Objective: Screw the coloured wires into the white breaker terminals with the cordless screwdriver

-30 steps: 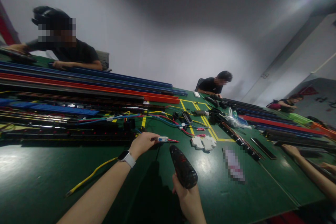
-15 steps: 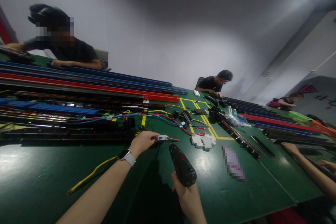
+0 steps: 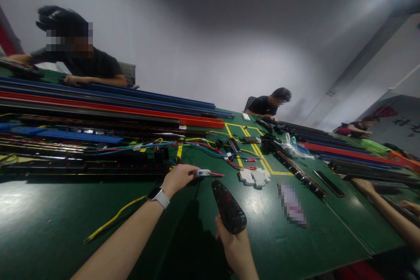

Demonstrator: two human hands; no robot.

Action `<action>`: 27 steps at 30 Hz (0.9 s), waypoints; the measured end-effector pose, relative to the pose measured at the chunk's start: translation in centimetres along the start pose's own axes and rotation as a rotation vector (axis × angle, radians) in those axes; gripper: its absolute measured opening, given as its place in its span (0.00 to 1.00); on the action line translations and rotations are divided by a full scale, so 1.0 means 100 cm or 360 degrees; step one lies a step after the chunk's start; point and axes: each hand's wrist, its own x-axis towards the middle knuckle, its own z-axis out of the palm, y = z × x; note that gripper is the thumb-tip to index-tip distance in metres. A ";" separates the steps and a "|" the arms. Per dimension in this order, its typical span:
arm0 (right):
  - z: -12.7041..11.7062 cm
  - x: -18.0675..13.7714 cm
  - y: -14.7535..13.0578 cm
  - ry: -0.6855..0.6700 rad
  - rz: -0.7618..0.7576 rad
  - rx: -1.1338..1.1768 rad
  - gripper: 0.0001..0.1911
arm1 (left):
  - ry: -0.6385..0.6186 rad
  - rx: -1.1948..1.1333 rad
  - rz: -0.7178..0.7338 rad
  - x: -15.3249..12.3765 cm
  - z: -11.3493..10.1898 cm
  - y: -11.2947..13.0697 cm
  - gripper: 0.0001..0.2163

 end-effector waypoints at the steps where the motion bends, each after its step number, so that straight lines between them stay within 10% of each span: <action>1: 0.000 0.000 0.000 0.0005 -0.0001 0.0003 0.18 | 0.0001 -0.0003 0.0001 0.000 0.001 -0.001 0.15; 27: 0.002 -0.001 0.000 0.0049 0.0033 0.0032 0.21 | -0.0022 -0.0031 -0.0051 0.003 0.005 -0.006 0.15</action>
